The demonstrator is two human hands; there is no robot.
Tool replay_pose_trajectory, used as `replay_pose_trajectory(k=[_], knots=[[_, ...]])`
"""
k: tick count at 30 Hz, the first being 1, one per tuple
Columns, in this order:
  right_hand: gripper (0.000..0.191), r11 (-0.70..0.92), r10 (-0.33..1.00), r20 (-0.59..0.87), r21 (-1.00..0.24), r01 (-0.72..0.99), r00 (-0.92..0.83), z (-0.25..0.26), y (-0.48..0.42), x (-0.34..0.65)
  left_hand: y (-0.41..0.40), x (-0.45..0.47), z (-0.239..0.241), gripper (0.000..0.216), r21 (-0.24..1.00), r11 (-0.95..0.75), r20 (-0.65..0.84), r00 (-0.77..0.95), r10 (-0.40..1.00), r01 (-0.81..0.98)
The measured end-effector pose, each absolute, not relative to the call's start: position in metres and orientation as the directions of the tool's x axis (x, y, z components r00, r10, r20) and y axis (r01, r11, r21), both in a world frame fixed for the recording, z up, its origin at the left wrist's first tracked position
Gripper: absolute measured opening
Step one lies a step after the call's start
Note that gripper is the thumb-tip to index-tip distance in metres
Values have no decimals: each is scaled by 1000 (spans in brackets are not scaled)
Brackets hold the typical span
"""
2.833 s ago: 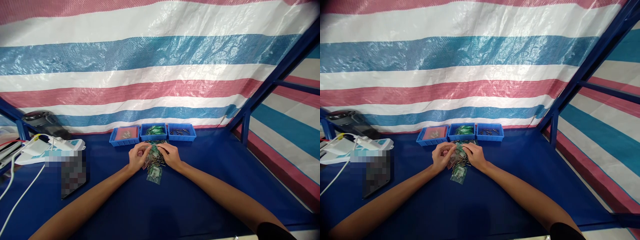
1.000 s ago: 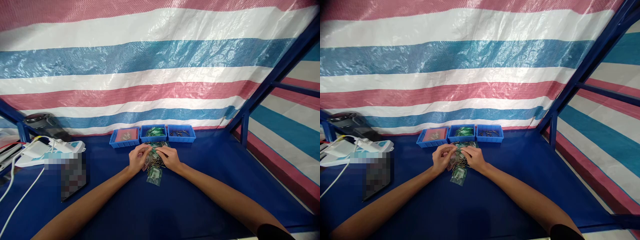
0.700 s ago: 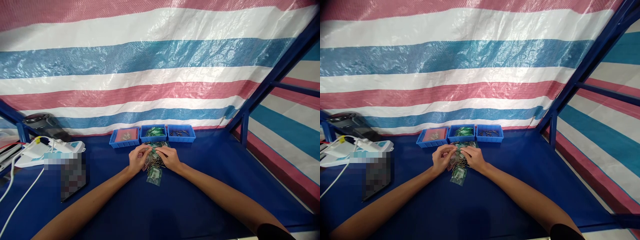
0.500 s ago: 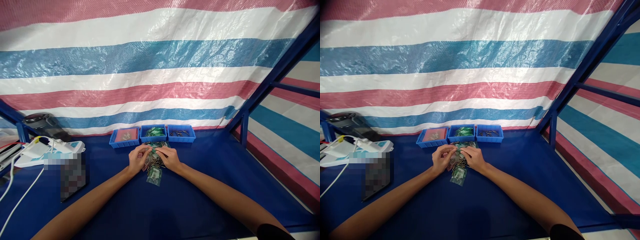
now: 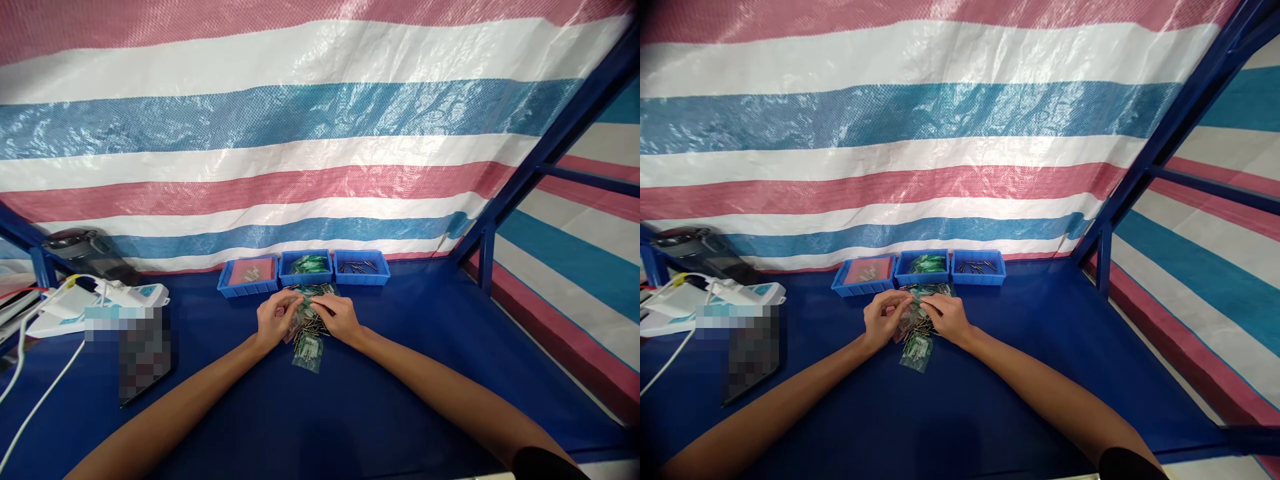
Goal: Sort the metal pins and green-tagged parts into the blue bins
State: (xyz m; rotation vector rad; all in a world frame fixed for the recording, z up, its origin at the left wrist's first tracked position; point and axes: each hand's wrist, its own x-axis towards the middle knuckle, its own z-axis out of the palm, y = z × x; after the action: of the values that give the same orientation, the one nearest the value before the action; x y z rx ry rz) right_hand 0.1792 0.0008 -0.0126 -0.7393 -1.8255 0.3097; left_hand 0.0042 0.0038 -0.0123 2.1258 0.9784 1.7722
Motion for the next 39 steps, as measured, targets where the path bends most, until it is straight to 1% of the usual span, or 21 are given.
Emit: replay_pose_trajectory(k=[6, 15, 26, 39], knots=[[18, 766, 629, 746, -548, 336, -219, -15, 2, 179, 4, 5, -12, 19, 549, -763, 794, 70, 603, 341], [18, 780, 609, 764, -528, 337, -213, -13, 1, 179, 3, 4, -13, 19, 565, -745, 774, 84, 627, 354], [20, 764, 630, 745, -546, 343, -218, -14, 1, 179, 3, 5, -13, 16, 542, -758, 788, 92, 609, 363], [21, 776, 617, 754, -536, 331, -224, -14, 1, 180, 3, 5, -10, 18, 539, -771, 795, 97, 599, 339]])
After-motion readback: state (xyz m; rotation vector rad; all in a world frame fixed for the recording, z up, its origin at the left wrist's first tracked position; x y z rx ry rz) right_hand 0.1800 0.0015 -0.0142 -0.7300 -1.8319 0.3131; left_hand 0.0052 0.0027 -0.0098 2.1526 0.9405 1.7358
